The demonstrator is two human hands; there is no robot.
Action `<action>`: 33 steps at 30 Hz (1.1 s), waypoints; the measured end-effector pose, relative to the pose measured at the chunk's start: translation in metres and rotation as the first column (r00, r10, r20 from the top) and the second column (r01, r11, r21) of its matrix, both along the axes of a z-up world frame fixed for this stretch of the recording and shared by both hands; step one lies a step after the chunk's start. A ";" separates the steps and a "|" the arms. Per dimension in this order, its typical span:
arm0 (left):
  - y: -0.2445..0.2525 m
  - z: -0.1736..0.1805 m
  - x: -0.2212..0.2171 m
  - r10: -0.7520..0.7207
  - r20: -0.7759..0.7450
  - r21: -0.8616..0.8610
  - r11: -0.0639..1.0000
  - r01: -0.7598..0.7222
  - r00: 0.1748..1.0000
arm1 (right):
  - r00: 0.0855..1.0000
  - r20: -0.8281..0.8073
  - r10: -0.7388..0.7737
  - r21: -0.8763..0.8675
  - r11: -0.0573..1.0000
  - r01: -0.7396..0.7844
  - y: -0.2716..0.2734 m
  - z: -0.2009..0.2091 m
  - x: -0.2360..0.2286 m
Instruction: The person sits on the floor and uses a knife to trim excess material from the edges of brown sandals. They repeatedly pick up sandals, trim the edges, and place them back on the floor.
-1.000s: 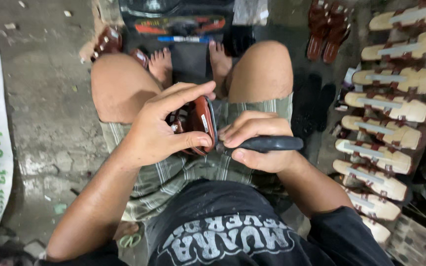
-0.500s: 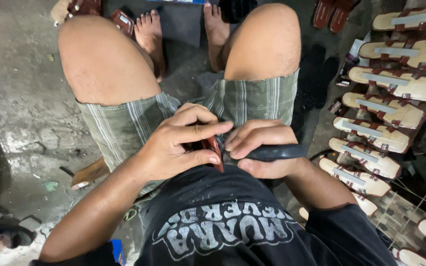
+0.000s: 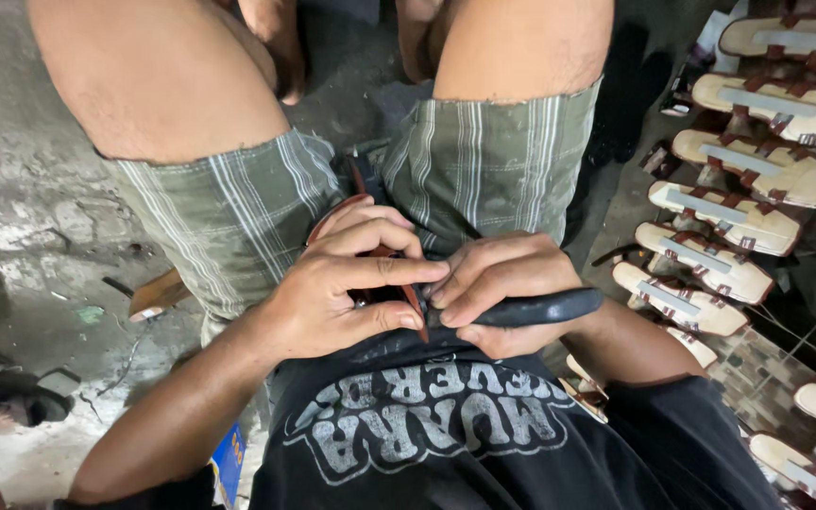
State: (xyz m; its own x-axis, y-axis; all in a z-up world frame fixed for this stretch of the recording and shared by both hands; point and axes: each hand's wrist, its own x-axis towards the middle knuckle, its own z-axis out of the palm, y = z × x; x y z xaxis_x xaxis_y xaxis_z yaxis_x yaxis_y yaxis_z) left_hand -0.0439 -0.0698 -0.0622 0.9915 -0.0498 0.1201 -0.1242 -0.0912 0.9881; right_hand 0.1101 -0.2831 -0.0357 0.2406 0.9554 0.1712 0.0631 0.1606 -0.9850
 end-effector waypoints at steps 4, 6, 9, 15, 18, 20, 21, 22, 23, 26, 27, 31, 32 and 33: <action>-0.005 -0.001 -0.006 -0.024 -0.025 0.007 1.000 0.024 0.999 | 0.994 -0.109 0.021 -0.064 0.998 -0.028 -0.005 0.000 -0.004; -0.008 0.001 -0.009 -0.034 -0.071 0.036 0.999 0.036 0.997 | 0.992 -0.127 0.025 -0.032 0.999 -0.030 -0.004 -0.001 -0.008; -0.008 0.002 -0.011 -0.037 -0.144 0.067 0.997 0.047 0.989 | 0.991 -0.123 0.059 0.038 0.998 -0.055 -0.004 -0.001 -0.011; -0.006 0.000 -0.010 -0.106 -0.229 0.059 0.991 0.122 0.968 | 0.966 -0.214 0.145 -0.109 0.979 -0.171 -0.008 0.004 -0.005; -0.008 0.005 -0.010 -0.081 -0.218 0.134 0.985 0.112 0.973 | 0.959 -0.234 0.157 -0.112 0.976 -0.187 -0.007 0.005 -0.004; -0.007 0.010 -0.011 -0.047 -0.194 0.205 0.975 0.087 0.980 | 0.956 -0.228 0.184 -0.106 0.972 -0.212 -0.005 0.006 -0.002; -0.006 0.012 -0.011 -0.103 -0.212 0.189 0.971 0.144 0.972 | 0.951 -0.257 0.172 -0.134 0.968 -0.211 -0.005 0.006 -0.001; -0.004 0.012 -0.010 -0.162 -0.224 0.172 0.964 0.203 0.961 | 0.947 -0.281 0.157 -0.163 0.965 -0.208 -0.004 0.006 -0.001; -0.003 0.012 -0.008 -0.220 -0.235 0.156 0.953 0.260 0.947 | 0.942 -0.304 0.141 -0.192 0.960 -0.205 -0.004 0.006 -0.001; -0.003 0.012 -0.008 -0.256 -0.302 0.152 0.938 0.312 0.918 | 0.960 -0.221 0.169 -0.190 0.959 -0.212 -0.004 0.003 -0.004; -0.003 0.014 -0.009 -0.253 -0.294 0.148 0.940 0.306 0.922 | 0.959 -0.226 0.171 -0.184 0.959 -0.215 -0.004 0.002 -0.006; -0.002 0.018 -0.010 -0.270 -0.260 0.077 0.951 0.299 0.927 | 0.956 -0.247 0.159 -0.156 0.967 -0.201 -0.006 -0.002 -0.005; 0.000 0.018 -0.009 -0.282 -0.250 0.040 0.953 0.300 0.926 | 0.955 -0.255 0.151 -0.152 0.969 -0.193 -0.006 -0.003 -0.003; 0.001 0.018 -0.009 -0.281 -0.229 0.041 0.954 0.298 0.932 | 0.956 -0.257 0.144 -0.152 0.970 -0.187 -0.007 -0.005 -0.003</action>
State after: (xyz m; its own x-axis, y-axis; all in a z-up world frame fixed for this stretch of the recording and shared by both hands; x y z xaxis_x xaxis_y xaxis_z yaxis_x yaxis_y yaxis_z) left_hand -0.0530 -0.0686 -0.0447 0.9341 -0.3389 -0.1125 0.0618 -0.1570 0.9857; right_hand 0.1074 -0.2901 -0.0402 0.0900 0.9950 -0.0439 -0.1940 -0.0258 -0.9807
